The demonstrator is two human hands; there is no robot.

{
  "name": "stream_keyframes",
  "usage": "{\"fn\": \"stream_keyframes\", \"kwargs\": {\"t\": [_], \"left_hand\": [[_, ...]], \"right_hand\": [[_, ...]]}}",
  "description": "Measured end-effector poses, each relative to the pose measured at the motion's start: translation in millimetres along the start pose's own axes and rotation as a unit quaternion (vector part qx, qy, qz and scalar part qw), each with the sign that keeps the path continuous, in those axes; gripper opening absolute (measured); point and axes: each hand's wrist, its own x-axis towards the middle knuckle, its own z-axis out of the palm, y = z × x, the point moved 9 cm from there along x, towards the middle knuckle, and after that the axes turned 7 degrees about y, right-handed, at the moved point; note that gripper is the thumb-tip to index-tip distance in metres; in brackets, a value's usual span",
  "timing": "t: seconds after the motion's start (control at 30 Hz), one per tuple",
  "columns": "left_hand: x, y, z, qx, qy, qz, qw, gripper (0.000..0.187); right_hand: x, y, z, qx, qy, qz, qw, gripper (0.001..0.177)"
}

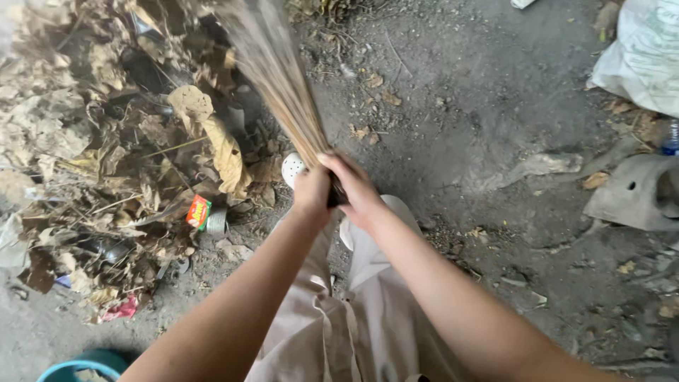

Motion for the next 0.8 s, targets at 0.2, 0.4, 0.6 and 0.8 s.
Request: {"fn": "stream_keyframes", "kwargs": {"t": [0.2, 0.4, 0.6, 0.8], "left_hand": [[-10.8, -112.2, 69.1, 0.132, -0.172, -0.281, 0.935, 0.034], [119.9, -24.0, 84.6, 0.149, -0.121, -0.204, 0.96, 0.049], [97.6, 110.7, 58.1, 0.05, 0.011, 0.014, 0.999, 0.036], [24.1, 15.4, 151.8, 0.142, -0.121, -0.142, 0.972, 0.047]], "right_hand": [[-24.4, 23.9, -99.4, 0.058, 0.289, 0.036, 0.955, 0.055], [105.0, 11.7, -19.3, 0.169, 0.097, 0.108, 0.975, 0.072], [103.9, -64.4, 48.0, 0.028, 0.0, 0.049, 0.998, 0.058], [53.2, -106.2, -59.5, 0.066, 0.125, -0.055, 0.988, 0.058]]}}
